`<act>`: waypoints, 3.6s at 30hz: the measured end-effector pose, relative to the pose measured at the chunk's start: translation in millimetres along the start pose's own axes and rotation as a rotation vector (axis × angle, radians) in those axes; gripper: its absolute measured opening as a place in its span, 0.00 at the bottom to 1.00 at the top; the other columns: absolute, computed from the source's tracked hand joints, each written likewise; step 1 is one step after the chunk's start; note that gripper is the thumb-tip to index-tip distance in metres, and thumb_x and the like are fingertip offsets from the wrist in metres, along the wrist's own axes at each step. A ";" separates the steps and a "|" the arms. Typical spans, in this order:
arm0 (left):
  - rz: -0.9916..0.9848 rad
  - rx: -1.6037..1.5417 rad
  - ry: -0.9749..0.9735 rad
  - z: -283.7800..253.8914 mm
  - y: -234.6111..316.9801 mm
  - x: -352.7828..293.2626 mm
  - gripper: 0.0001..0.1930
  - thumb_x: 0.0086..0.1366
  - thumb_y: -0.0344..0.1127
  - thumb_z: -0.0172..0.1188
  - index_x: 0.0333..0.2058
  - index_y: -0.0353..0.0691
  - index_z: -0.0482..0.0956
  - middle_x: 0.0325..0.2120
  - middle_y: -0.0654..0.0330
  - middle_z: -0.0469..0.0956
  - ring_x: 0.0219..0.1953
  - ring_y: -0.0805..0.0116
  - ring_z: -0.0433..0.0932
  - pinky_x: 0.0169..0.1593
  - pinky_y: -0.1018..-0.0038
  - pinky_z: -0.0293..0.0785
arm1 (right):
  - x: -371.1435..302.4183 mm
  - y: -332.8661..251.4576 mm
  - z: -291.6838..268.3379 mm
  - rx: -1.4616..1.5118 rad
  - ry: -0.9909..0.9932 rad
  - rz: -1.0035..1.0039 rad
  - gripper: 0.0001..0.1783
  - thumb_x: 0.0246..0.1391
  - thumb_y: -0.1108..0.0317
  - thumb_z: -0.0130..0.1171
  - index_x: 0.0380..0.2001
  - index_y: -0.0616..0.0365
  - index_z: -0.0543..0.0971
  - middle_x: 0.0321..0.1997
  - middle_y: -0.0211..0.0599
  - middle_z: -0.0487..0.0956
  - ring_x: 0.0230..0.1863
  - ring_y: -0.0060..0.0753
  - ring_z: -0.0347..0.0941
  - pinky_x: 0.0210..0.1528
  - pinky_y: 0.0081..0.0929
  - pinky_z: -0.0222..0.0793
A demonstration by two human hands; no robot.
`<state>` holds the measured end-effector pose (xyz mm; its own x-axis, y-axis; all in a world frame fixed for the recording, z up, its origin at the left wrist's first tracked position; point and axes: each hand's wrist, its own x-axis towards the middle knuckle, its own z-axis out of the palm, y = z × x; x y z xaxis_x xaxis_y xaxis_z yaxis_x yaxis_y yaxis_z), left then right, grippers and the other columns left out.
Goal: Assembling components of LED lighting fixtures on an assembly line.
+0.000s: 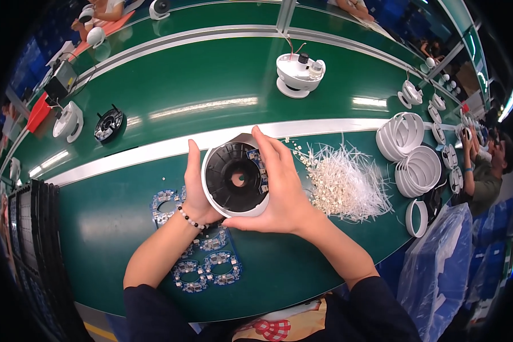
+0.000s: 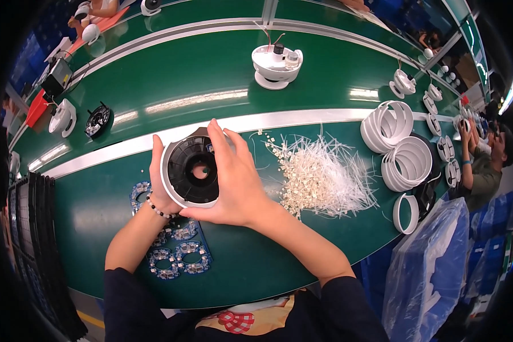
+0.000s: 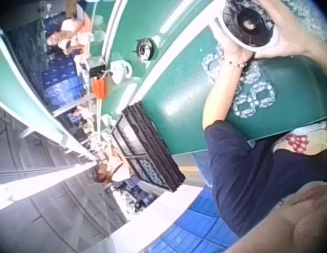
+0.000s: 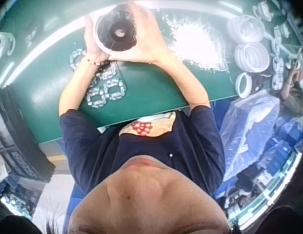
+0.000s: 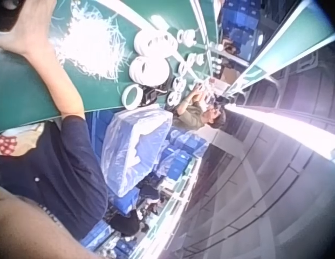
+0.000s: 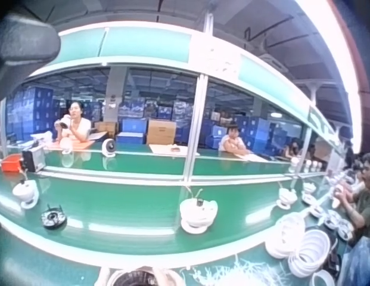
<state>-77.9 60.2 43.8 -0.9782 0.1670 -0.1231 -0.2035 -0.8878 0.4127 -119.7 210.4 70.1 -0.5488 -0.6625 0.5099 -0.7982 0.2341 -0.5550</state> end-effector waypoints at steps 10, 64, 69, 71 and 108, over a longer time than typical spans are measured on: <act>0.233 0.104 -0.080 -5.0 2.5 -6.2 0.31 0.58 0.58 0.42 0.49 0.36 0.66 0.44 0.53 0.71 0.45 0.62 0.72 0.49 0.66 0.70 | 7.2 -6.2 13.9 0.054 0.059 0.122 0.68 0.18 0.47 0.73 0.59 0.68 0.46 0.56 0.55 0.56 0.57 0.52 0.52 0.57 0.42 0.52; 0.597 2.295 1.167 -142.1 214.1 55.6 0.23 0.52 0.36 0.56 0.46 0.31 0.67 0.40 0.43 0.72 0.45 0.48 0.71 0.49 0.62 0.66 | -181.0 -11.0 -130.8 -0.722 0.325 0.124 0.09 0.38 0.73 0.61 0.27 0.63 0.76 0.31 0.46 0.78 0.29 0.45 0.76 0.35 0.35 0.71; 0.451 1.957 1.266 -140.5 208.5 46.1 0.27 0.49 0.41 0.59 0.48 0.36 0.70 0.40 0.47 0.75 0.44 0.54 0.74 0.49 0.67 0.68 | -144.7 -38.8 -41.3 -0.065 -0.067 -0.100 0.09 0.37 0.75 0.60 0.27 0.61 0.76 0.35 0.36 0.78 0.18 0.24 0.72 0.17 0.18 0.67; 0.477 1.872 1.269 -140.3 201.7 57.7 0.28 0.45 0.40 0.62 0.47 0.36 0.71 0.38 0.52 0.77 0.43 0.57 0.75 0.50 0.69 0.68 | -146.5 -47.4 -28.1 -0.070 -0.204 -0.062 0.11 0.35 0.74 0.63 0.27 0.61 0.77 0.38 0.38 0.77 0.20 0.25 0.73 0.18 0.18 0.69; 0.085 0.132 0.003 4.8 11.2 -8.8 0.36 0.60 0.64 0.33 0.54 0.37 0.61 0.51 0.52 0.65 0.53 0.58 0.65 0.57 0.59 0.61 | -0.2 -7.4 10.5 0.166 0.134 0.182 0.67 0.25 0.52 0.73 0.61 0.66 0.39 0.59 0.57 0.49 0.62 0.51 0.45 0.61 0.40 0.48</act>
<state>-71.8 50.8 53.9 -0.9921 0.0925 -0.0851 -0.1239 -0.8344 0.5370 -111.0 201.3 67.3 -0.7161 -0.5176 0.4682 -0.6379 0.2131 -0.7400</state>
